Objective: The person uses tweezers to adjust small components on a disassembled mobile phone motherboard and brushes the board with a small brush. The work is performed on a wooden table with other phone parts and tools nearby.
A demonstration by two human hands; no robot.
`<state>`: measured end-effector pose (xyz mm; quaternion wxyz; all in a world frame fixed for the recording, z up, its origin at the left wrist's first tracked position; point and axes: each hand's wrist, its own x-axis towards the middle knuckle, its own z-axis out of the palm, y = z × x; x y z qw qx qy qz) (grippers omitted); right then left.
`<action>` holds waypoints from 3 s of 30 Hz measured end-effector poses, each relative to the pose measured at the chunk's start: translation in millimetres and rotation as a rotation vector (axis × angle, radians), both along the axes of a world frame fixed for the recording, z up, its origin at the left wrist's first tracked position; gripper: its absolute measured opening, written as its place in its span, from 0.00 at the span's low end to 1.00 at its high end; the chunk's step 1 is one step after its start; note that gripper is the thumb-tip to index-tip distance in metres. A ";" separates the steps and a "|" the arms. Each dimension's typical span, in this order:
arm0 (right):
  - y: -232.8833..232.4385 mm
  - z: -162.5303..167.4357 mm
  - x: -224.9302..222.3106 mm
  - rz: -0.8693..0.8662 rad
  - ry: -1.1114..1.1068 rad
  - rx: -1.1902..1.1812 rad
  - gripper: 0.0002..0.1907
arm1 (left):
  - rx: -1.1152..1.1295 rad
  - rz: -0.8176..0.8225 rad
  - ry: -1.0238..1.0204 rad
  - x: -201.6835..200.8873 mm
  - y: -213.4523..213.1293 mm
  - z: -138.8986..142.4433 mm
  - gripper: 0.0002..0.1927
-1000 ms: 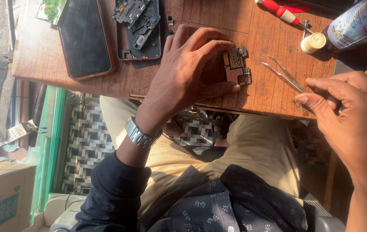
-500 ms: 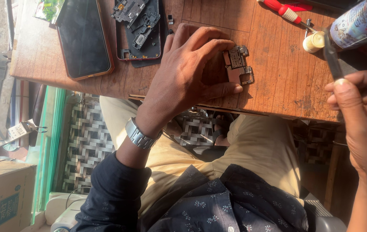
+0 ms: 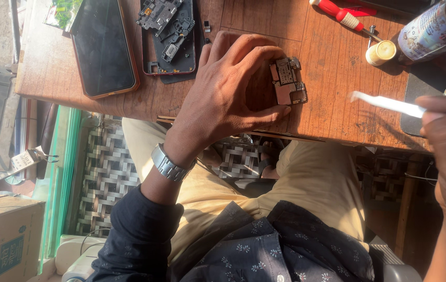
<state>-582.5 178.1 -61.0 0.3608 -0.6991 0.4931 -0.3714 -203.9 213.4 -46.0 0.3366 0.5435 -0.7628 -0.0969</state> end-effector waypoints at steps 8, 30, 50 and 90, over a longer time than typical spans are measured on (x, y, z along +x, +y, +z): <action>5.7 61.0 55.1 0.115 0.417 -0.122 0.04 | -0.011 0.011 -0.009 0.3 -2.9 -1.4 0.36; -56.7 15.7 113.3 0.259 -0.562 0.338 0.06 | 0.027 0.020 0.010 3.9 -17.2 -0.6 0.37; -63.0 20.5 144.3 0.310 -0.332 0.164 0.08 | 0.035 0.008 0.012 4.9 -20.2 -7.8 0.35; -58.8 23.9 148.8 0.328 -0.107 0.070 0.03 | 0.062 0.022 0.003 5.9 -20.4 -10.2 0.35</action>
